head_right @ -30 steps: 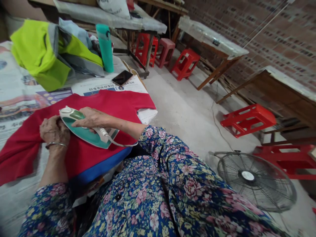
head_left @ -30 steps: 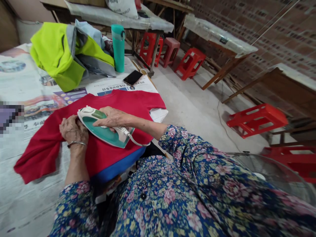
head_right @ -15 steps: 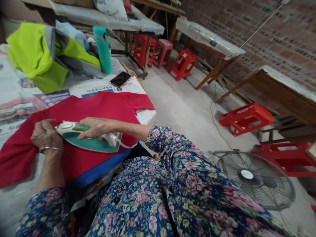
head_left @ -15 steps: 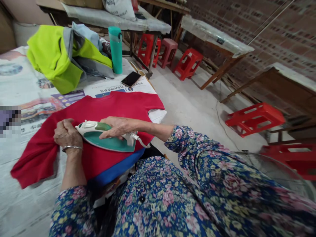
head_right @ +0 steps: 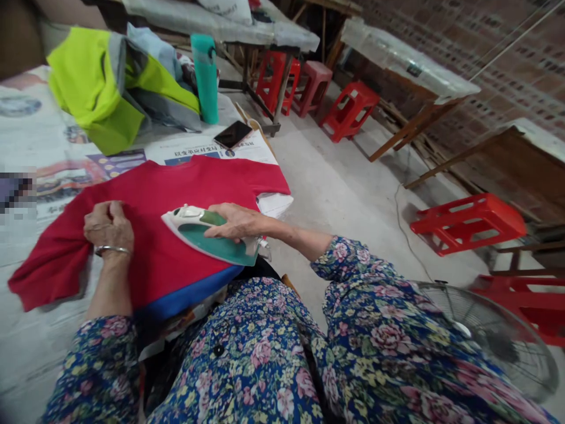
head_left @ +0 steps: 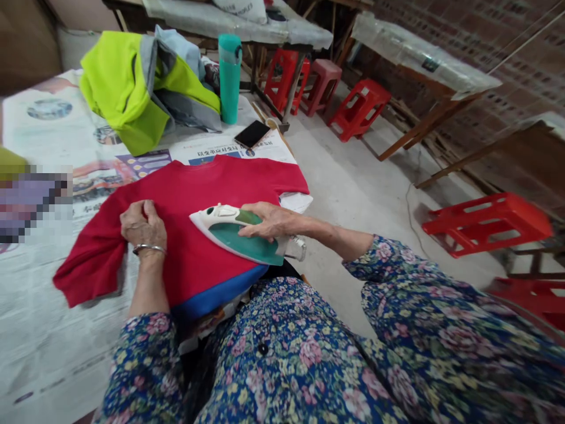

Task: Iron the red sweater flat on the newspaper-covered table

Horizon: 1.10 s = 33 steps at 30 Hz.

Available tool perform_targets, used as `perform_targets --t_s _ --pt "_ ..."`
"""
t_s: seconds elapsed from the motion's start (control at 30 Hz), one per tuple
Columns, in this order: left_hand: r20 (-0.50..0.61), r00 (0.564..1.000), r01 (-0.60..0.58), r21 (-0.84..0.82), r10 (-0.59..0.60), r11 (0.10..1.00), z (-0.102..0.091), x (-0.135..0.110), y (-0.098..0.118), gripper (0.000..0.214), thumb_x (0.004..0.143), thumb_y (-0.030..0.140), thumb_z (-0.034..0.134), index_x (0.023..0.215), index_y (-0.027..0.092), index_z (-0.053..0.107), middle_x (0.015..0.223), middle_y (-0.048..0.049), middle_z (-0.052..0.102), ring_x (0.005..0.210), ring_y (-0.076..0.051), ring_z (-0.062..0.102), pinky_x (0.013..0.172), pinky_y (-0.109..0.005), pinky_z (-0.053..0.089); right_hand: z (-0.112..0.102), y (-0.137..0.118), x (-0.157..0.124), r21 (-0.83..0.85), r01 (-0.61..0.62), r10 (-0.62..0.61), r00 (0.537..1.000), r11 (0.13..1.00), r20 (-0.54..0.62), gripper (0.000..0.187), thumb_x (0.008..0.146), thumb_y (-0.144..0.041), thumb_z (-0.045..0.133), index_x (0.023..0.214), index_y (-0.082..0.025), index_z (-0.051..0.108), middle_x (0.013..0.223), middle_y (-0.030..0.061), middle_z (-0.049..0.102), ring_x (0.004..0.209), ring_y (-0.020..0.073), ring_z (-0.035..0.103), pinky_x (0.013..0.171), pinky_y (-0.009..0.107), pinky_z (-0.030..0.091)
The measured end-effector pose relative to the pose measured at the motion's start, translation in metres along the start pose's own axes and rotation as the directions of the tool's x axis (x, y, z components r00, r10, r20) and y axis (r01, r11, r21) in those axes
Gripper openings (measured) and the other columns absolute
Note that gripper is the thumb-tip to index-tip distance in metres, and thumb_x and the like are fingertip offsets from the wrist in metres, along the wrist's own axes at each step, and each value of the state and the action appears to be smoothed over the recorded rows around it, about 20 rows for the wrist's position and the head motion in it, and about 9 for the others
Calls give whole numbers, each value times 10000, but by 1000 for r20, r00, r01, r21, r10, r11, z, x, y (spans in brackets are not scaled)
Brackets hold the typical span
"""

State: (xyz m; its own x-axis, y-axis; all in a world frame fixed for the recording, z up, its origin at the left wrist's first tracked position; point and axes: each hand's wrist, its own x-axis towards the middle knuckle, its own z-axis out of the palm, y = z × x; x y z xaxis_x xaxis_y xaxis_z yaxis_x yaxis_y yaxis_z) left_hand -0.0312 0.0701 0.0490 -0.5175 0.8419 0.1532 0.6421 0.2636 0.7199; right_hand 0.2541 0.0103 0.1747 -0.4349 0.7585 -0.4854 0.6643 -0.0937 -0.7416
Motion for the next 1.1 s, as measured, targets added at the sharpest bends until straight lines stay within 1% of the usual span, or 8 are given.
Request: perform_targets --t_s 0.07,0.17,0.37,0.57,0.7,0.8,0.9,1.1 --pt "-3 1000 -17 -14 17 1000 0 0 -1 190 1019 234 536 1042 185 719 1180 -173 763 1244 -333 647 1146 -499 469 -5 5 0 23 -11 12 997 1000 -73 216 1001 -221 731 1170 -180 603 677 -79 581 441 73 481 394 181 380" --pt "-35 999 -34 -47 32 998 2 -1 -2 150 1011 218 561 1006 199 709 1151 -156 773 1204 -315 650 1121 -473 479 -12 10 0 50 -6 13 988 999 -154 177 997 -199 718 1150 -162 637 682 -63 585 452 71 481 405 185 381" --pt "-32 999 -24 -36 23 999 3 -3 3 154 1035 188 553 1030 180 707 1194 -177 773 1214 -302 644 1127 -461 463 -11 10 -2 35 2 4 981 999 -195 175 1000 -230 718 1147 -168 645 631 -66 556 464 93 510 415 191 382" --pt "-13 1000 -26 -40 26 999 3 -1 2 151 1041 177 540 1014 175 689 1205 -193 767 1221 -299 632 1137 -463 449 -3 6 0 11 67 -66 991 998 -113 197 979 -216 725 1147 -180 627 672 -75 563 449 78 486 402 189 371" --pt "-22 999 -39 -48 38 998 4 1 -1 131 1024 180 550 982 200 673 1165 -172 770 1207 -302 626 1126 -471 456 0 1 3 -47 117 -118 993 992 -24 225 982 -225 740 1147 -196 590 705 -85 546 458 73 477 405 192 367" --pt "-27 999 -46 -52 45 998 4 1 -2 127 1021 193 558 950 216 661 1141 -158 769 1193 -298 626 1112 -466 466 2 -1 5 -122 178 -175 984 976 34 199 984 -237 757 1049 -208 572 724 -78 534 505 80 479 420 194 352" --pt "-25 999 -47 -52 46 998 4 2 -2 144 1020 196 553 914 222 646 1144 -166 766 1188 -300 628 1110 -465 467 3 1 8 -168 243 -230 968 955 98 211 963 -224 776 986 -212 566 768 -59 570 579 99 511 463 198 369" --pt "-16 999 -53 -68 52 996 5 2 -1 154 1006 191 548 884 232 631 1103 -152 759 1199 -298 618 1119 -459 465 5 1 8 -253 323 -281 941 912 188 215 945 -250 794 1086 -214 635 783 -55 595 655 143 551 581 244 425"
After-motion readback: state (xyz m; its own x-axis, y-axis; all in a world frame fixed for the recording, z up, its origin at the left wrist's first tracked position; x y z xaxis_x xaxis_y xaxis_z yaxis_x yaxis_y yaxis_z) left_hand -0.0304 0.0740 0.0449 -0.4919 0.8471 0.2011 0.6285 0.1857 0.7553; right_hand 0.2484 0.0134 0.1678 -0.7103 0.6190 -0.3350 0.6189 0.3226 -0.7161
